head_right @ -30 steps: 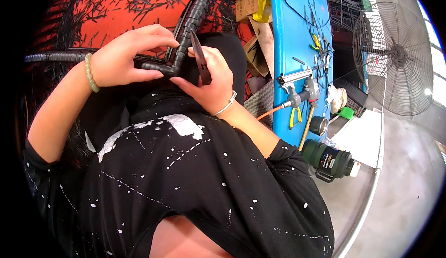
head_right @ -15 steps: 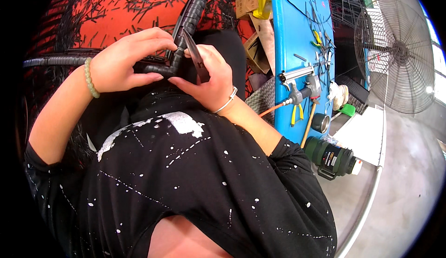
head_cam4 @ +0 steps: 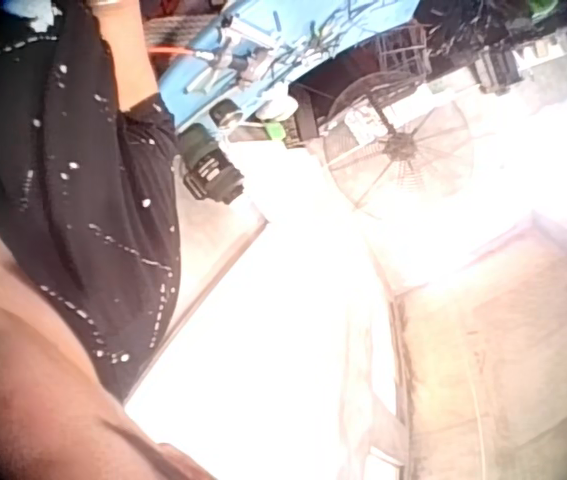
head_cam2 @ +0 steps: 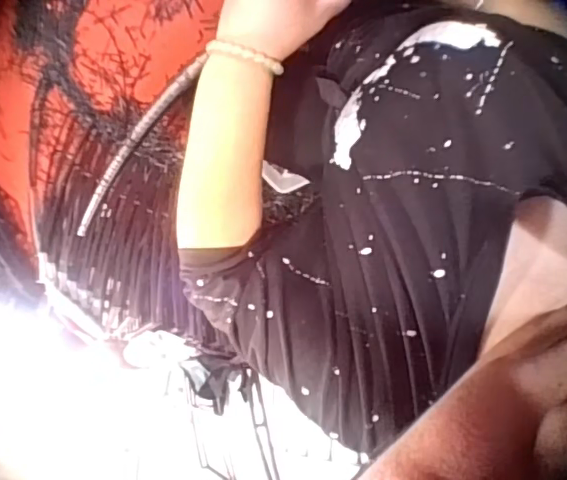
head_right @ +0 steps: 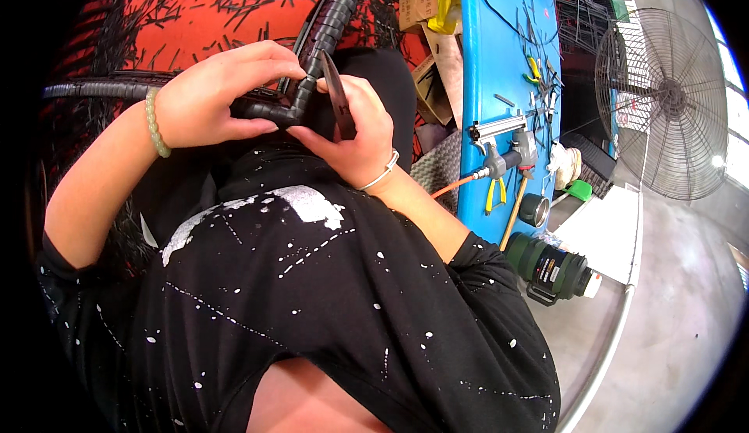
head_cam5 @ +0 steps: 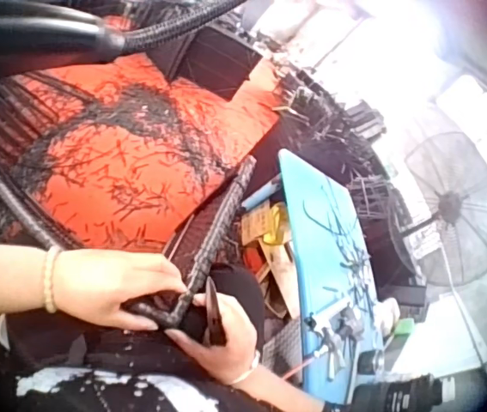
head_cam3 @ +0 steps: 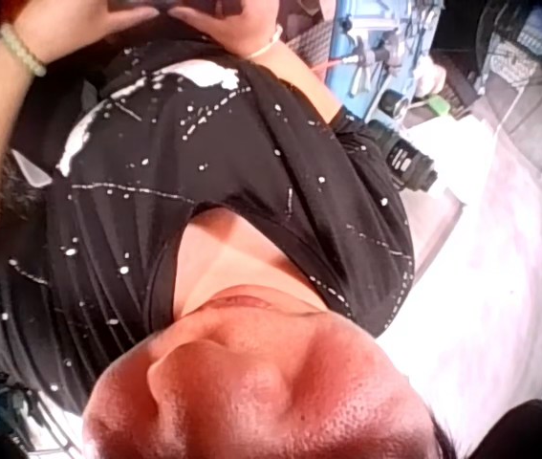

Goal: The person assembles a black plastic chair by attaching a woven seat panel to the frame. They use a staple gun to secure the seat, then trim excess plastic strips with a knife and pliers. The person works on the chair while seated, manipulating the frame and tools with both hands.

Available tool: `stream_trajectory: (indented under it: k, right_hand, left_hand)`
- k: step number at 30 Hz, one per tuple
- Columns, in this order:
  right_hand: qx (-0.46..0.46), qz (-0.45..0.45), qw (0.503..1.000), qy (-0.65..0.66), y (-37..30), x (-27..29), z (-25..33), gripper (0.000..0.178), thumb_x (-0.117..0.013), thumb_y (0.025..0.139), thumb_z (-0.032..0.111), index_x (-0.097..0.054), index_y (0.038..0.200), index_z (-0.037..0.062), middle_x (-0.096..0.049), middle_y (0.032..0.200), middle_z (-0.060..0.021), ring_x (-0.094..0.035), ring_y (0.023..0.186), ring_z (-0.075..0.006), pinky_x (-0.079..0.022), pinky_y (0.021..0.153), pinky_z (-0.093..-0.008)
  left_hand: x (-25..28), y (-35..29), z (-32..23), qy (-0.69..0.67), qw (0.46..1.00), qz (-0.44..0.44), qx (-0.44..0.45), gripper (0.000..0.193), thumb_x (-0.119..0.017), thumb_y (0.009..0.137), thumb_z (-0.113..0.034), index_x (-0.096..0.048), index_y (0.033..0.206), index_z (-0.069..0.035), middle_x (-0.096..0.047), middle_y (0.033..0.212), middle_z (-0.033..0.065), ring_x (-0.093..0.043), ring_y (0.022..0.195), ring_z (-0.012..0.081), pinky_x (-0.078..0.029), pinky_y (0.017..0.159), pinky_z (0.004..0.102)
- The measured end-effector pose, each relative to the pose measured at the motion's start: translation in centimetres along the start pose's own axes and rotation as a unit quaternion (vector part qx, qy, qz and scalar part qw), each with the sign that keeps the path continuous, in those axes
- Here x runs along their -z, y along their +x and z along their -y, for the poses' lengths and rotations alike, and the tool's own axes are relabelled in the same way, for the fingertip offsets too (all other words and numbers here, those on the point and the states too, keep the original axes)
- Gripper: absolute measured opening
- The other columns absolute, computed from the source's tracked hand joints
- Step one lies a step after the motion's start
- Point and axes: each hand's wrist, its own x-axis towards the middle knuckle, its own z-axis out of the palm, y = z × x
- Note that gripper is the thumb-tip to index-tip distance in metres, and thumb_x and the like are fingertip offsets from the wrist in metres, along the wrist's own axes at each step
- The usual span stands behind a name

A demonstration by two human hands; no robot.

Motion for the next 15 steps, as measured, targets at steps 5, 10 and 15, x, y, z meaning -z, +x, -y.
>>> stream_trajectory:
  k: [5, 10, 15]
  right_hand:
    - [0.021, 0.005, 1.0, -0.003, 0.17, 0.04, -0.34, 0.066, -0.094, 0.061, 0.012, -0.062, 0.118, 0.0013, -0.067, 0.109, -0.0122, -0.065, 0.096, -0.0283, -0.053, 0.084, -0.0351]
    - [0.021, 0.02, 1.0, 0.008, 0.77, 0.15, -0.24, 0.063, -0.093, 0.061, 0.01, -0.061, 0.115, 0.0013, -0.066, 0.104, -0.0115, -0.065, 0.092, -0.0256, -0.052, 0.083, -0.0335]
    - [-0.008, 0.043, 0.999, 0.021, 0.45, 0.49, -0.31, 0.065, -0.094, 0.061, 0.011, -0.062, 0.117, 0.0019, -0.066, 0.108, -0.0126, -0.066, 0.09, -0.0257, -0.054, 0.077, -0.0323]
  left_hand:
    - [-0.06, 0.03, 0.19, 0.013, 1.0, 0.001, -0.001, 0.06, -0.079, 0.07, -0.002, -0.055, 0.126, -0.003, -0.057, 0.122, 0.0142, -0.058, 0.114, 0.0346, -0.05, 0.097, 0.0398]
    - [-0.12, 0.28, 0.37, 0.015, 1.0, 0.006, -0.017, 0.061, -0.08, 0.069, -0.002, -0.055, 0.124, -0.003, -0.057, 0.121, 0.0151, -0.058, 0.113, 0.0357, -0.05, 0.097, 0.0404]
    - [0.39, 0.73, 0.74, 0.007, 0.999, 0.03, -0.028, 0.062, -0.082, 0.066, -0.004, -0.055, 0.123, -0.003, -0.058, 0.12, 0.0156, -0.058, 0.112, 0.0366, -0.05, 0.097, 0.0415]
